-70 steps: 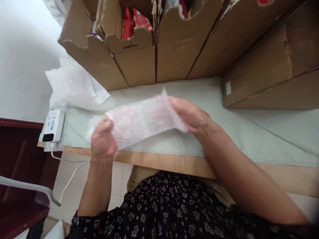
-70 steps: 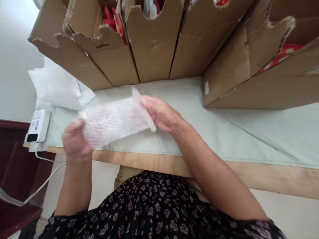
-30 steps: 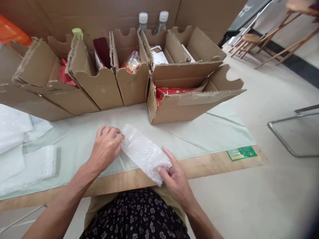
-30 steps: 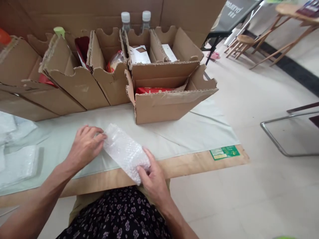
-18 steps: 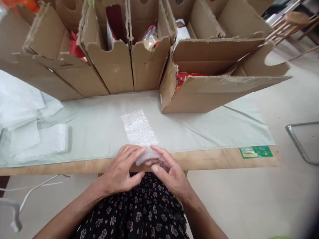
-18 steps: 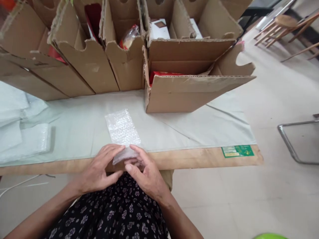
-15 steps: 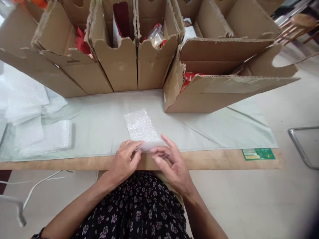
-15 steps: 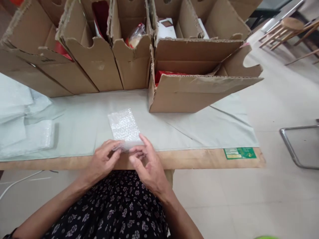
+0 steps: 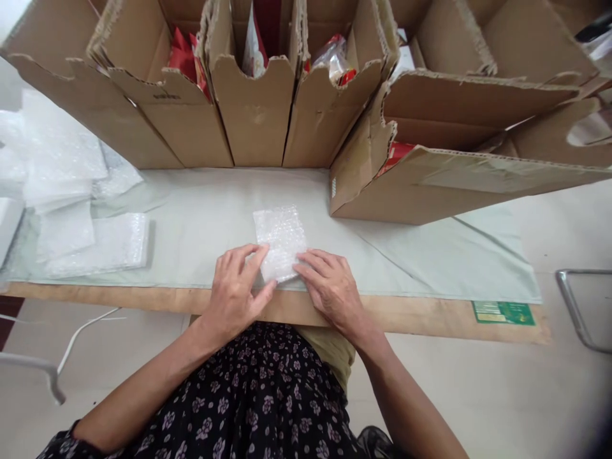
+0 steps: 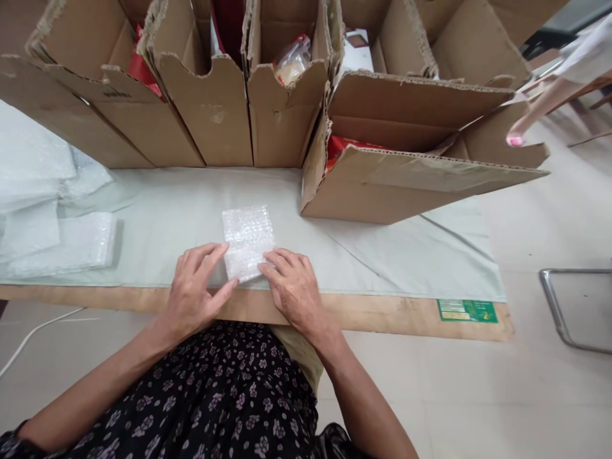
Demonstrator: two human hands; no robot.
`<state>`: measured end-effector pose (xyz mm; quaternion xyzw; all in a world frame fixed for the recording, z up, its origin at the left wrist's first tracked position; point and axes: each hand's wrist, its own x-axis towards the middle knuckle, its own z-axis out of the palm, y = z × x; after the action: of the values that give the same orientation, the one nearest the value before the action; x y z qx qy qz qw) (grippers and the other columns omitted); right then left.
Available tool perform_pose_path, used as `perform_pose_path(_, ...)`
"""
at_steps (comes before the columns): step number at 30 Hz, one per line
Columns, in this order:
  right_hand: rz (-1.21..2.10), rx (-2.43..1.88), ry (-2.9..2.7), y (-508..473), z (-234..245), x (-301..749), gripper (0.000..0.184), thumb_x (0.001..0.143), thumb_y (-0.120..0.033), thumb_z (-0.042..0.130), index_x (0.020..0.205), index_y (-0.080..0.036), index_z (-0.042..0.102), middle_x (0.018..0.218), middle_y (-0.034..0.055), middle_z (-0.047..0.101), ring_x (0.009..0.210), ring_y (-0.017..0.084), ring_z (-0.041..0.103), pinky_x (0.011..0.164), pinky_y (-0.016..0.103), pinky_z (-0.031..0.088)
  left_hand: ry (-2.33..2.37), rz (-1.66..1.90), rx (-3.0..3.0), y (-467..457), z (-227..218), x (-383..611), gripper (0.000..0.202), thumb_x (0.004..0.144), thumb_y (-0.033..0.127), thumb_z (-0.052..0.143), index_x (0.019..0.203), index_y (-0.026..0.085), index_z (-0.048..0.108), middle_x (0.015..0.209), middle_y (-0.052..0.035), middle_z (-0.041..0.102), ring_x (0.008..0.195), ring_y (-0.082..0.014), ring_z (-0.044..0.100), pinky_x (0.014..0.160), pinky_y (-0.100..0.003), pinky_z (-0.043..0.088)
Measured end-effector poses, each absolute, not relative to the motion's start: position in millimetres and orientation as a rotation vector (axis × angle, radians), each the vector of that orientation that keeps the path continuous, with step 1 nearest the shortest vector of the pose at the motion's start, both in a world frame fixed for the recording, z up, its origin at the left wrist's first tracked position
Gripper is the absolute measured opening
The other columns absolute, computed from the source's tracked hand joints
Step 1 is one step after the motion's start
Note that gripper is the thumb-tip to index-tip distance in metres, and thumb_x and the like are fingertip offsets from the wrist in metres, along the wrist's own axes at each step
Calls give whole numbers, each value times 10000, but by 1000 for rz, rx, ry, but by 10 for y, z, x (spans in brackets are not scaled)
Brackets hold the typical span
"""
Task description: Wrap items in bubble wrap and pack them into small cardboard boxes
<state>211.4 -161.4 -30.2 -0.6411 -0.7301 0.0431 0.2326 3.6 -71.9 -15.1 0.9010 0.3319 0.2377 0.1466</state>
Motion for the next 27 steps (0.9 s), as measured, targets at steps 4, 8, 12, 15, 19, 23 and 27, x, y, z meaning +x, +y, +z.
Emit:
perform_pose_path(4,273,-1732,-1973,-1618,-198,2109,291,1016,-121,511,1132,-231,754,1003,71,800,924,226,698,846,397,514,753,657,2566,-764,-124,-11,238,984,180,613,1214,207,667,1111,-89,763,1057,-274,663,903,-448,499)
perform_pose_path(8,228,-1730,-1823,-1605,-200,2104,233,1047,-237,539,1189,-219,723,1022,75,796,919,232,700,823,388,525,852,660,2423,-674,-232,63,181,980,140,579,1088,176,719,868,-44,771,808,-215,667,770,-388,503)
perform_pose_path(12,-24,-1776,-1709,-1662,-196,2088,183,1006,-225,618,1156,-251,719,1149,88,771,1041,258,690,886,423,507,966,583,2429,-518,-277,180,198,952,174,612,1110,173,732,893,-55,770,788,-215,669,780,-388,515)
perform_pose_path(15,-13,-1800,-1841,-1674,-215,2069,182,992,-205,626,1127,-266,732,1214,80,765,1126,280,673,926,450,487,997,543,2508,-472,-255,215,209,972,207,610,1147,174,721,972,-82,752,885,-244,682,823,-405,521)
perform_pose_path(19,87,-1815,-1828,-1636,-296,2071,189,1023,-226,589,1127,-252,744,1102,67,797,1096,271,689,927,446,487,835,670,2551,-542,-225,141,249,987,275,636,1212,181,687,1209,-137,714,1123,-297,654,958,-464,516)
perform_pose_path(23,224,-1796,-1694,-1674,-331,2087,233,1043,-249,545,1194,-260,722,1057,61,797,1003,250,707,908,438,506,650,623,2555,-552,-259,124,230,1013,197,571,1215,212,681,1170,-99,741,1139,-278,641,997,-471,493)
perform_pose_path(27,71,-1866,-1728,-1676,-325,2089,309,1015,-313,606,1307,-233,667,1315,123,717,1188,306,636,966,469,476,814,531,2557,-410,-304,267,222,1014,208,555,1172,186,709,1009,-95,748,978,-272,642,898,-449,512)
